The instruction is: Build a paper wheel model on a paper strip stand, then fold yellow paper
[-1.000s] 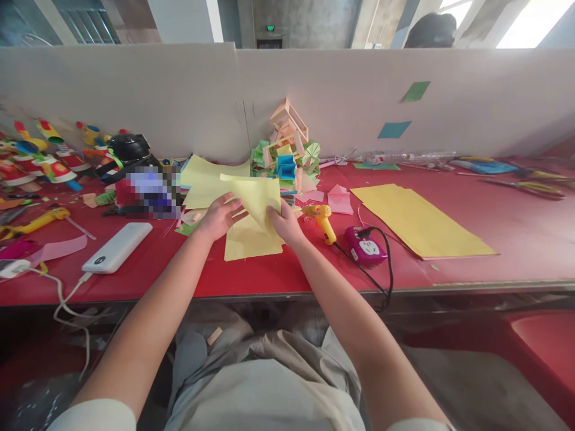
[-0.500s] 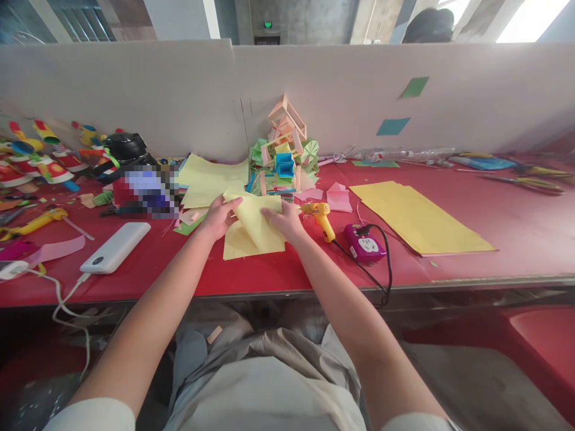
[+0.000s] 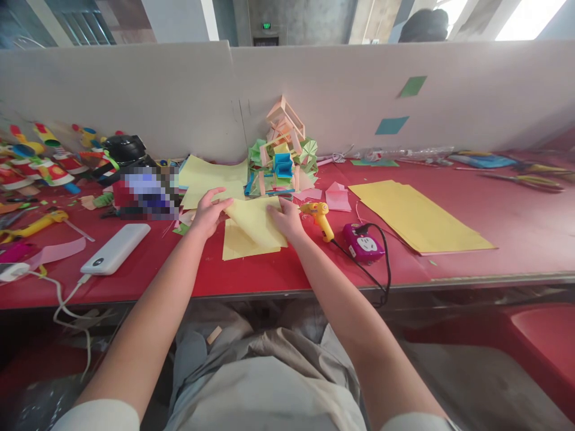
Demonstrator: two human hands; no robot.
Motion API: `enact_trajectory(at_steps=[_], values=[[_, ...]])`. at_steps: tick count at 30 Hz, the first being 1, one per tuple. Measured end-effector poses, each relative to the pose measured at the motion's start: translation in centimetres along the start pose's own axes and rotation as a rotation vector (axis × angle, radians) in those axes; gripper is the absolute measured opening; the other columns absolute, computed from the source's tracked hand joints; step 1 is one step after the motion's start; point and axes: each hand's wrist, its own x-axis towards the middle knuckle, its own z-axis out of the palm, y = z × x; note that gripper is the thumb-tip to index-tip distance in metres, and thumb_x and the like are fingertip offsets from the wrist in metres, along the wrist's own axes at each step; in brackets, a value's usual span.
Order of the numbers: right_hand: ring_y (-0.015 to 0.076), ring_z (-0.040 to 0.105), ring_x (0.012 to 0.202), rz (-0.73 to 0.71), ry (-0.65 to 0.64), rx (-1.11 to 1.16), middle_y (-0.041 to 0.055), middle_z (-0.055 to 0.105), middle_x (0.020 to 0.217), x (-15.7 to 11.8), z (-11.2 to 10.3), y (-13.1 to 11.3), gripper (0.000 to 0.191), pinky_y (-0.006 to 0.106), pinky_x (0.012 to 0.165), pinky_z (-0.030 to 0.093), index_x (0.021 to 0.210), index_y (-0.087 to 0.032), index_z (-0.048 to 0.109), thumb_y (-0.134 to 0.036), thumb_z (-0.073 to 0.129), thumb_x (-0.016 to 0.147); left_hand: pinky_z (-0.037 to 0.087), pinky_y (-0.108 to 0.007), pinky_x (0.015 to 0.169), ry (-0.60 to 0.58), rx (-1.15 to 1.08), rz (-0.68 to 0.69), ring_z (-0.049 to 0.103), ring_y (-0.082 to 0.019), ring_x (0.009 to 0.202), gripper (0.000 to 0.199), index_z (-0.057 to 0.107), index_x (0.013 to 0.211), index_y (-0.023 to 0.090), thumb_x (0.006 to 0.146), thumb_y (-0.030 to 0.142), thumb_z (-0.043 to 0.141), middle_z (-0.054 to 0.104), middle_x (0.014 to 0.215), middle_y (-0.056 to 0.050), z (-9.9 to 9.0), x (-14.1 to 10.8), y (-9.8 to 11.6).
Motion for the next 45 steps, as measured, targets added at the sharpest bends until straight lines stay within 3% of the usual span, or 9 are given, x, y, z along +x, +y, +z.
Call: enact_trajectory(at_steps=[6, 11, 16, 22, 29, 33, 40, 45], values=[[0.0207, 0.068, 0.071, -0.007, 0.077, -0.018, 0.0026, 0.072, 0.081, 0.1, -0.1, -0.2, 0.023, 0.034, 0.066, 0.056, 0.085, -0.022, 0.062, -0.033, 0.068, 0.066, 0.053, -0.028, 0.06, 0.024, -0.016, 0.017, 0.061, -0.016, 0.07, 0.032, 0.062, 0.087, 0.019, 0.062, 0.031, 0.079, 0.063, 0.078, 0.0, -0.2, 0.3, -0.1], [0.0194, 0.063, 0.068, 0.079, 0.127, -0.066, 0.0015, 0.067, 0.071, -0.2, 0.1, -0.9, 0.018, 0.031, 0.061, 0.052, 0.074, -0.022, 0.06, -0.038, 0.067, 0.069, 0.055, -0.03, 0.064, 0.032, -0.014, 0.023, 0.062, -0.016, 0.074, 0.037, 0.063, 0.084, 0.018, 0.059, 0.035, 0.084, 0.064, 0.08, -0.002, -0.3, 0.4, -0.2], [0.0175, 0.058, 0.066, 0.024, 0.171, -0.164, 0.0002, 0.062, 0.07, 0.1, -0.2, -0.5, 0.016, 0.031, 0.061, 0.049, 0.076, -0.023, 0.056, -0.034, 0.064, 0.068, 0.058, -0.033, 0.072, -0.042, -0.059, 0.052, 0.064, -0.016, 0.077, 0.044, 0.061, 0.084, 0.017, 0.059, 0.041, 0.088, 0.067, 0.081, -0.002, -0.6, 0.4, -0.2], [0.0181, 0.061, 0.068, -0.027, 0.118, -0.138, 0.0015, 0.067, 0.085, 0.2, -0.5, -0.1, 0.04, 0.034, 0.065, 0.051, 0.106, -0.025, 0.058, -0.03, 0.064, 0.066, 0.058, -0.03, 0.068, -0.046, -0.08, 0.052, 0.065, -0.015, 0.074, 0.045, 0.063, 0.084, 0.016, 0.054, 0.034, 0.09, 0.068, 0.078, -0.002, -1.1, 0.7, -0.4], [0.0199, 0.062, 0.07, 0.0, 0.107, -0.236, 0.0034, 0.068, 0.079, 0.5, -0.6, 0.2, 0.02, 0.034, 0.064, 0.05, 0.08, -0.021, 0.067, -0.033, 0.069, 0.064, 0.054, -0.028, 0.06, 0.013, -0.011, 0.054, 0.063, -0.015, 0.067, 0.044, 0.062, 0.079, 0.016, 0.052, 0.036, 0.09, 0.068, 0.075, -0.002, -1.1, 0.9, -0.8], [0.0155, 0.059, 0.063, 0.047, 0.084, -0.193, 0.0023, 0.068, 0.073, 0.1, -0.4, -0.3, 0.029, 0.03, 0.059, 0.048, 0.068, -0.02, 0.062, -0.041, 0.08, 0.061, 0.051, -0.026, 0.059, -0.031, 0.017, 0.104, 0.062, -0.014, 0.064, 0.041, 0.063, 0.078, 0.015, 0.053, 0.036, 0.09, 0.068, 0.072, -0.002, -1.1, 1.0, -1.1], [0.0174, 0.066, 0.072, 0.076, -0.039, -0.108, 0.004, 0.073, 0.08, -0.1, -0.4, -0.5, 0.041, 0.031, 0.066, 0.053, 0.085, -0.019, 0.069, -0.041, 0.088, 0.055, 0.049, -0.025, 0.061, -0.024, 0.064, 0.154, 0.06, -0.013, 0.064, 0.043, 0.065, 0.076, 0.014, 0.052, 0.039, 0.09, 0.068, 0.07, -0.002, -1.3, 1.2, -1.3], [0.0178, 0.066, 0.069, 0.132, -0.085, -0.104, 0.0041, 0.072, 0.077, -0.4, -0.5, -0.9, 0.04, 0.032, 0.065, 0.053, 0.088, -0.019, 0.075, -0.041, 0.089, 0.058, 0.047, -0.024, 0.061, -0.021, 0.094, 0.147, 0.06, -0.013, 0.064, 0.044, 0.065, 0.076, 0.014, 0.05, 0.04, 0.09, 0.068, 0.071, -0.002, -1.4, 1.2, -1.2]])
